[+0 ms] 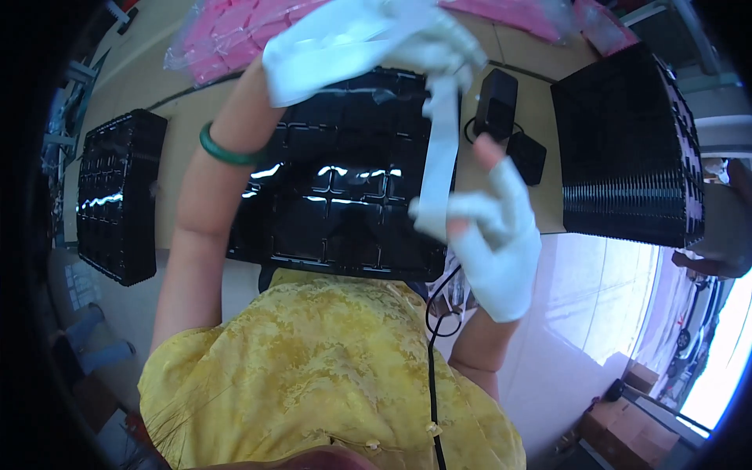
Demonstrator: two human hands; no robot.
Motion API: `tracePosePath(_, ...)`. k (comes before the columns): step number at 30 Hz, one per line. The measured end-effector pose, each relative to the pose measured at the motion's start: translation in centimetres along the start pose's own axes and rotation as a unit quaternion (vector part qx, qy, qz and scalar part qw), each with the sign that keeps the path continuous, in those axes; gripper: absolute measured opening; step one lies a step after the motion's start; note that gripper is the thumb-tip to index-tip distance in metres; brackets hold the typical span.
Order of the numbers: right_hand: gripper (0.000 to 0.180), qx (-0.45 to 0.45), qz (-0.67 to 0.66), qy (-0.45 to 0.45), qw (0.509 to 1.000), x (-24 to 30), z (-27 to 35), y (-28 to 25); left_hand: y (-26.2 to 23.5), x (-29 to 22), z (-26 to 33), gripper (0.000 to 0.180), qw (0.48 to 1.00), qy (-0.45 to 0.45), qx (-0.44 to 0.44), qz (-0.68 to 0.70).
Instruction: Placing foam inserts into plastic trays and attaching small plastic components.
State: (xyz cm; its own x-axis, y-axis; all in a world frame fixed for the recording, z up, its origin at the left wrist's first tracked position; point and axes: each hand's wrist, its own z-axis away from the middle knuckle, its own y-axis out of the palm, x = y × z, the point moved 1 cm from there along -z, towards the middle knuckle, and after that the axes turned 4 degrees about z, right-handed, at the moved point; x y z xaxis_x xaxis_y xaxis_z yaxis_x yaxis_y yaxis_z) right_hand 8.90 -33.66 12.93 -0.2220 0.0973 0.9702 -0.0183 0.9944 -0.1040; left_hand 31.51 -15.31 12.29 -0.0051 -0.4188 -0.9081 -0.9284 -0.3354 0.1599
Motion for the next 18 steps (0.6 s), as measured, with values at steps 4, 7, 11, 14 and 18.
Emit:
tracePosePath(4,0.094,0.010,-0.050,0.064,0.997,-1.2,0.9,0.3,5.5,-1.4,3.8,0.015,0.982,0.150,0.087,0.073)
tracePosePath(7,0.093,0.197,-0.281,0.188,0.920,-2.7,3.0,2.7,9.4,-0.7,5.4,0.011,0.978,0.157,0.079,0.115)
tracePosePath(11,0.083,0.231,-0.265,0.223,0.909,-1.5,7.5,4.4,12.4,1.3,8.0,0.020,0.976,0.135,0.061,0.161)
tracePosePath(14,0.073,0.191,-0.312,0.213,0.906,-1.2,9.7,5.3,15.1,2.2,9.2,0.027,0.964,0.130,0.065,0.223)
tracePosePath(18,0.061,0.052,-0.255,0.168,0.951,-2.0,11.7,6.7,18.0,2.9,10.6,0.032,0.942,0.167,0.077,0.282)
